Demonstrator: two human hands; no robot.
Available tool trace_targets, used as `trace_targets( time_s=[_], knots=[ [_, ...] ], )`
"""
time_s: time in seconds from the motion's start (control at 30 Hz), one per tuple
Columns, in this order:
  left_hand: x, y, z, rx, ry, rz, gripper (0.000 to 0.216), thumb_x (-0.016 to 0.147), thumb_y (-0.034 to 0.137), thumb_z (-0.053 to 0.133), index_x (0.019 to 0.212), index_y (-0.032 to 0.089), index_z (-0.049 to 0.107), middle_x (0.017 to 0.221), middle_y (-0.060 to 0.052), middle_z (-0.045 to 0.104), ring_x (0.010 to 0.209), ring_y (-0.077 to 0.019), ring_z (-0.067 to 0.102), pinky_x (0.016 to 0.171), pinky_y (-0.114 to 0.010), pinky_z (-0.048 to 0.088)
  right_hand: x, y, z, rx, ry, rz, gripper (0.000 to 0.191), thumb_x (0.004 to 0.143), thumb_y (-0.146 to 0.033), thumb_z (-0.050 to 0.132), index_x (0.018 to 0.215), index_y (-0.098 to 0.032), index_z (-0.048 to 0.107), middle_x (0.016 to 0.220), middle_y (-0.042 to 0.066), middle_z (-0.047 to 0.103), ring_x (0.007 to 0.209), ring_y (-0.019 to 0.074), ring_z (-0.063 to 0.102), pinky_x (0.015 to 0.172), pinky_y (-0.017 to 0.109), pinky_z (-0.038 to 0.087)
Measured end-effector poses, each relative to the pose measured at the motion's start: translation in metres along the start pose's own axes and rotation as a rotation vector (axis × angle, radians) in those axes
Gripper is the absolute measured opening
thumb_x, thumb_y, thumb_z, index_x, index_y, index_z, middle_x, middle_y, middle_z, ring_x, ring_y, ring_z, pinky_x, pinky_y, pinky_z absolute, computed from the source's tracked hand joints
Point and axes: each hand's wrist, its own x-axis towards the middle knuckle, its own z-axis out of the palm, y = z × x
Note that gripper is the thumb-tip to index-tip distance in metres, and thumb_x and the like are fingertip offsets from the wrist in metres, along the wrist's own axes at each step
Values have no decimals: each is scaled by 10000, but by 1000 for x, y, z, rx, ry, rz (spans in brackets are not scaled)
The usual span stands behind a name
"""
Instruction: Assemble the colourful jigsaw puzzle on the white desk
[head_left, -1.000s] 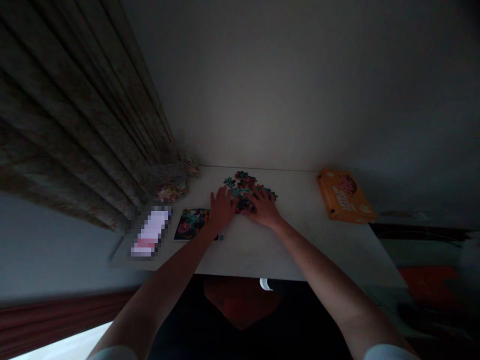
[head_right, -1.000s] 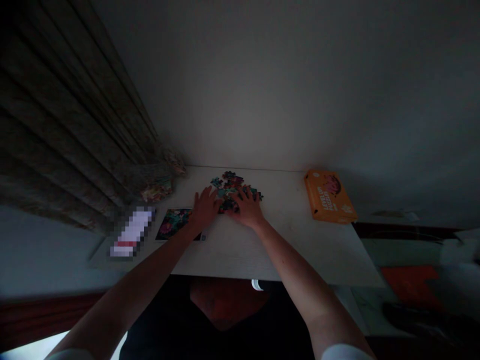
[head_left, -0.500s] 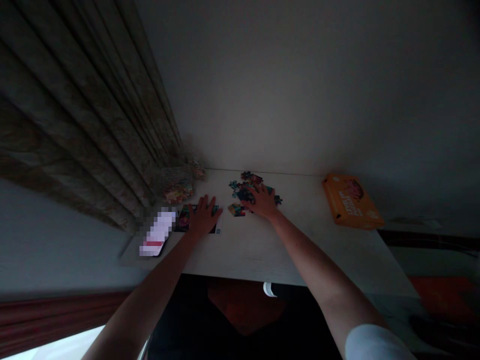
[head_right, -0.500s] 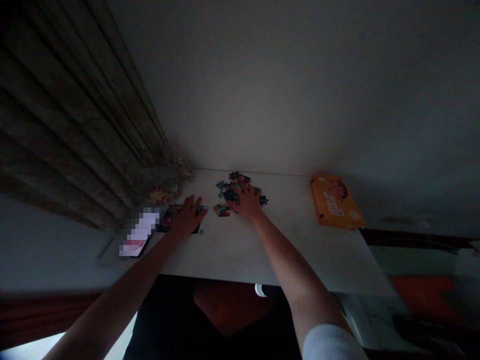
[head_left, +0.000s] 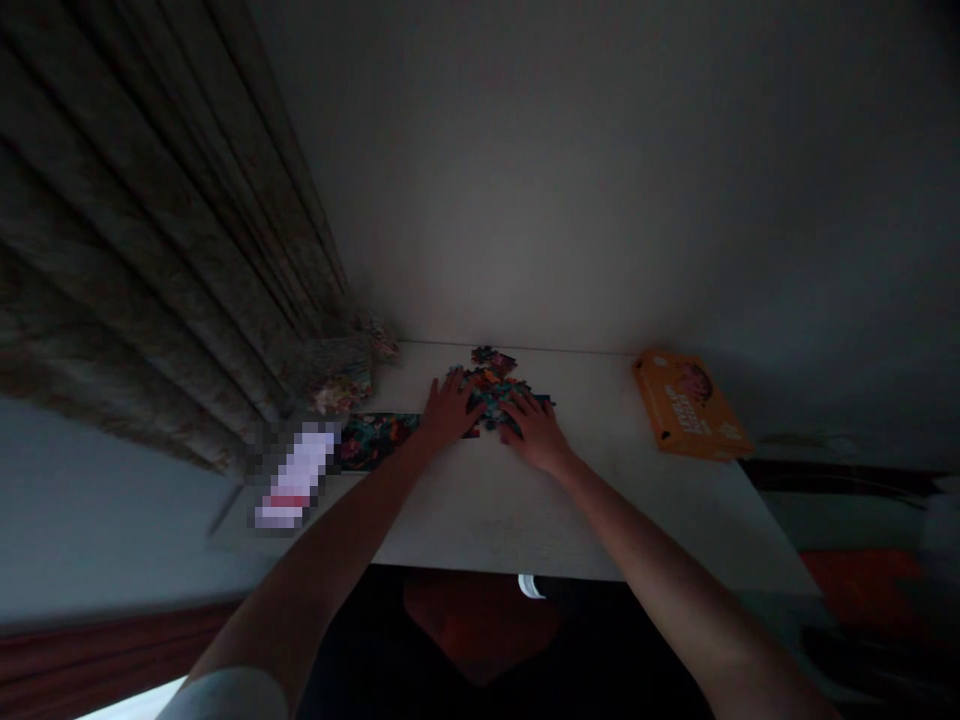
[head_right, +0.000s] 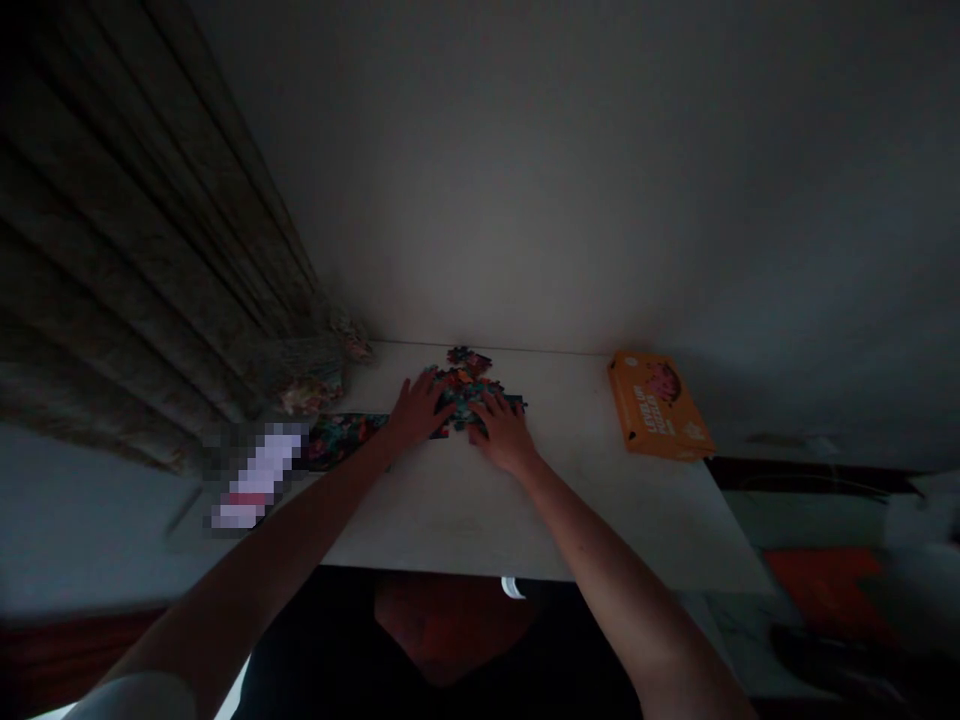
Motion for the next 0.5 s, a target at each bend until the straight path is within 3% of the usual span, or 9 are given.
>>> trace_targets(
  time_s=[0.13,0.27,0.37,0.5],
  knots=[
    [38,6,1,-28,-57,-66,646,1068,525,368,1631,209,361,1726,-161,251,1592,-353,240,1271,-619,181,0,18,1,-30,41,258,577,1066,-564,374,1594,-340,433,1714,113,308,1551,447,277,1191,732,219],
    [55,2,3,-61,-77,-135,581,1096,398,266,1636,200,344,1714,-175,278,1584,-345,265,1245,-632,229,25,37,5,12,118,343,562,1084,-534,295,1555,-295,487,1683,158,357,1543,411,304,1179,752,205],
    [55,-1,6,-76,-40,-60,517,1089,329,291,1577,236,437,1667,-150,392,1546,-312,347,1243,-629,233,46,50,4,36,179,360,527,1094,-463,271,1441,-238,597,1620,174,450,1515,360,357,1184,722,221],
    [51,-5,5,-102,-11,3,388,1078,323,394,1393,236,602,1475,-123,612,1377,-273,548,1244,-577,251,63,64,-2,55,223,379,468,1084,-360,307,1387,-205,629,1563,180,516,1436,336,453,1174,668,278]
  ],
)
